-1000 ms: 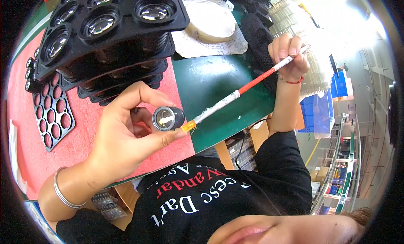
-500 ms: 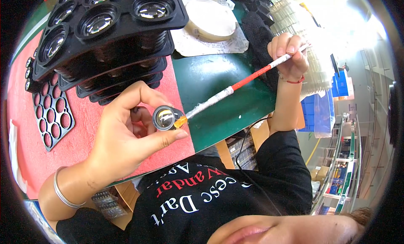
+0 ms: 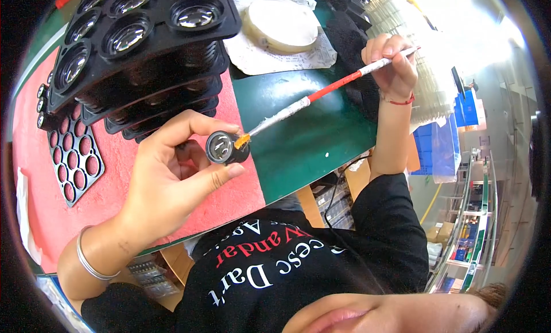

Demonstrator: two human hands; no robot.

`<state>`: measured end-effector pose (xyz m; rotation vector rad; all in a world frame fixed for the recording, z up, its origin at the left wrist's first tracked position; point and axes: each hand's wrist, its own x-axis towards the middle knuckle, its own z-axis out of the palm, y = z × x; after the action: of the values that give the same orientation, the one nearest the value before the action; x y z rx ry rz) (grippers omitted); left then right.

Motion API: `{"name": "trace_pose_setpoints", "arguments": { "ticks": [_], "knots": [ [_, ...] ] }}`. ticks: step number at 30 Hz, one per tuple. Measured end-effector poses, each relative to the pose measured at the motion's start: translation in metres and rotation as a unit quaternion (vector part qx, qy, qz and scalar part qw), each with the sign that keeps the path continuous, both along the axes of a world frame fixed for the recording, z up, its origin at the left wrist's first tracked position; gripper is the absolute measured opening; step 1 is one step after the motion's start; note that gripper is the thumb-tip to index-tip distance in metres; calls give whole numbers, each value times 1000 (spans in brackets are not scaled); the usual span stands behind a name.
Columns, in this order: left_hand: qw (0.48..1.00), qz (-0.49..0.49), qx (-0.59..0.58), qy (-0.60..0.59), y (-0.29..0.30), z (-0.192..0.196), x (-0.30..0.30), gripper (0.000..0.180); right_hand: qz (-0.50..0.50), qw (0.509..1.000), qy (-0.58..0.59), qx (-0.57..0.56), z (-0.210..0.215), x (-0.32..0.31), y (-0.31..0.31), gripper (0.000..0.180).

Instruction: Applying a substance to small lighting components using a brush at an assembly workstation.

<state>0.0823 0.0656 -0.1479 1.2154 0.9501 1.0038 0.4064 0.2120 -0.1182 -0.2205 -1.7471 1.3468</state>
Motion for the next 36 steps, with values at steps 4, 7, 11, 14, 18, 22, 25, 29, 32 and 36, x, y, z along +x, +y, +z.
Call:
{"name": "trace_pose_setpoints", "arguments": {
  "ticks": [4, 7, 11, 14, 18, 22, 25, 29, 32, 36],
  "knots": [
    [1000, -7, 16, 4, -1, -1, 1, 29, -1, 1000, 17, -5, 2, 4, 3, 19],
    [999, -8, 39, 6, -2, -4, 3, 29, 24, 998, 52, -18, 2, 8, 7, 18],
    [998, -13, 57, 12, -3, -7, 2, 30, 78, 992, 83, -55, 2, 12, 12, 19],
    [998, -17, 63, 19, -3, -8, 1, 32, 88, 990, 87, -61, 2, 13, 13, 20],
    [997, -19, 69, 21, -2, -8, 1, 34, 107, 989, 79, -70, 2, 14, 14, 20],
    [997, -20, 72, 27, -3, -8, 1, 34, 116, 988, 75, -76, 2, 13, 15, 19],
    [997, -19, 78, 19, -2, -9, 1, 33, 117, 987, 72, -78, 2, 13, 14, 19],
    [996, -24, 77, 22, -2, -9, 1, 32, 107, 989, 72, -74, 1, 13, 13, 19],
    [997, -27, 67, 23, -2, -8, 1, 30, 111, 989, 70, -75, 2, 13, 14, 19],
    [997, -27, 67, 24, -3, -7, 3, 28, 110, 989, 67, -74, 1, 13, 13, 19]
  ]
}}
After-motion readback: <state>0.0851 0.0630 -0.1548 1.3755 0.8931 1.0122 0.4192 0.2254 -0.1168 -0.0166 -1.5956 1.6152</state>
